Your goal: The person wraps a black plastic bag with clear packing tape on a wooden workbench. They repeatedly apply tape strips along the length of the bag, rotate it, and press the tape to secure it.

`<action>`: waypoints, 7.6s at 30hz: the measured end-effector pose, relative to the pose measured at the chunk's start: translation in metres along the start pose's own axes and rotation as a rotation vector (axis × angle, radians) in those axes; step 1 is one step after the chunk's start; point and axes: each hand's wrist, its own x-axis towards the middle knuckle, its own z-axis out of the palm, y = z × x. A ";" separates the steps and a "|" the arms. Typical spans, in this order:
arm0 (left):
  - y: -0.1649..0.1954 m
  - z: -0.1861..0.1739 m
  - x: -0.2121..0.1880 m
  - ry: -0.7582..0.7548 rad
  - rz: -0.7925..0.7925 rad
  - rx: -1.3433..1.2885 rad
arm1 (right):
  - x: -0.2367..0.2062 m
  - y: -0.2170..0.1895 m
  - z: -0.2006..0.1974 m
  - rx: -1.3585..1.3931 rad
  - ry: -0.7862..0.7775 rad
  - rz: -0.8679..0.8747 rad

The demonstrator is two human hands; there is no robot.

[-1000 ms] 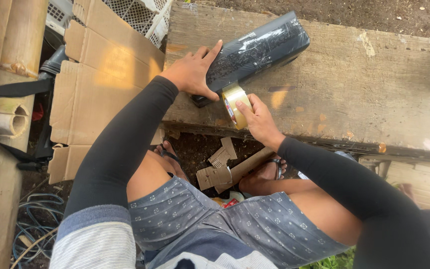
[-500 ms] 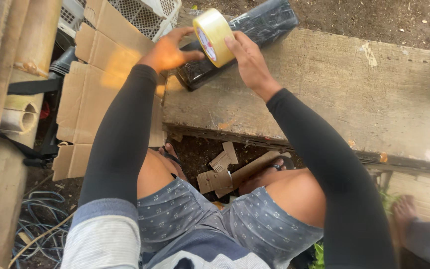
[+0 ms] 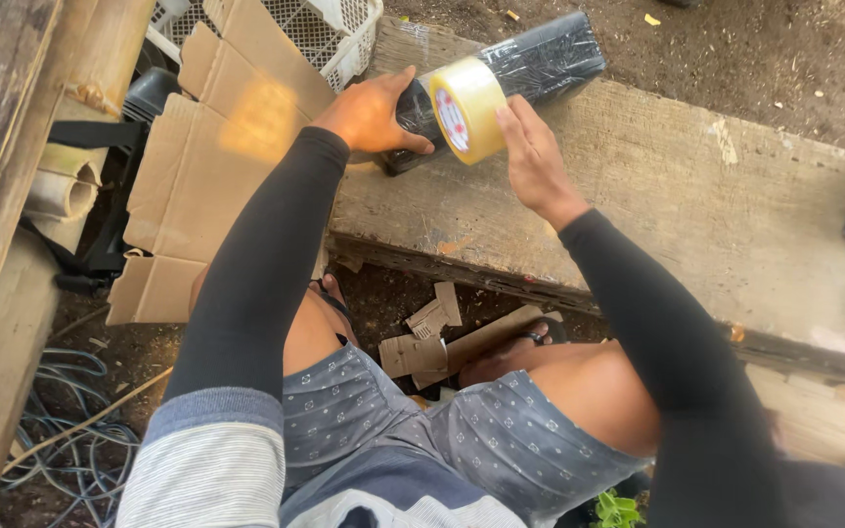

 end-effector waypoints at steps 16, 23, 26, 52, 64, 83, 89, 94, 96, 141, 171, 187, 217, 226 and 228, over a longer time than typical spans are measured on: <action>0.025 -0.011 -0.016 -0.086 -0.022 0.028 | -0.053 0.028 0.004 -0.284 -0.244 0.210; 0.019 0.020 -0.013 -0.160 0.027 -0.605 | -0.066 -0.017 -0.019 0.103 0.015 0.082; 0.021 0.033 -0.009 -0.363 -0.080 -0.734 | -0.072 -0.021 -0.012 0.356 0.056 0.105; 0.034 0.045 -0.025 -0.119 0.143 0.089 | -0.099 -0.033 -0.003 -0.029 -0.028 0.170; 0.040 0.038 -0.023 -0.181 0.097 0.101 | -0.114 -0.039 -0.003 -0.124 0.000 0.213; 0.021 0.009 -0.006 -0.205 0.074 -0.218 | -0.083 -0.004 -0.016 0.080 -0.019 0.174; 0.019 -0.009 0.017 0.022 0.553 -0.205 | -0.011 -0.013 -0.005 0.153 0.028 0.045; 0.042 -0.034 0.004 0.165 -0.065 -0.069 | 0.041 -0.015 0.014 0.418 0.069 0.065; 0.045 -0.040 -0.006 0.176 0.023 0.011 | 0.051 -0.009 0.011 0.466 0.080 0.083; 0.086 0.025 0.061 0.402 -0.133 0.267 | -0.036 0.020 0.013 -0.328 -0.119 0.278; 0.051 0.059 -0.039 0.201 0.393 1.077 | -0.083 0.025 -0.010 -0.401 -0.235 0.465; 0.126 0.093 -0.088 0.243 -0.258 -0.309 | -0.097 0.018 -0.019 -0.124 -0.204 0.340; -0.007 0.092 -0.068 0.770 0.065 -1.025 | 0.035 0.013 0.025 -0.622 -0.127 0.221; -0.030 0.063 -0.058 0.694 -0.008 -1.126 | 0.130 -0.060 0.085 -1.070 -0.282 -0.550; -0.031 0.061 -0.056 0.698 -0.010 -1.129 | 0.138 -0.052 0.090 -1.086 -0.314 -0.552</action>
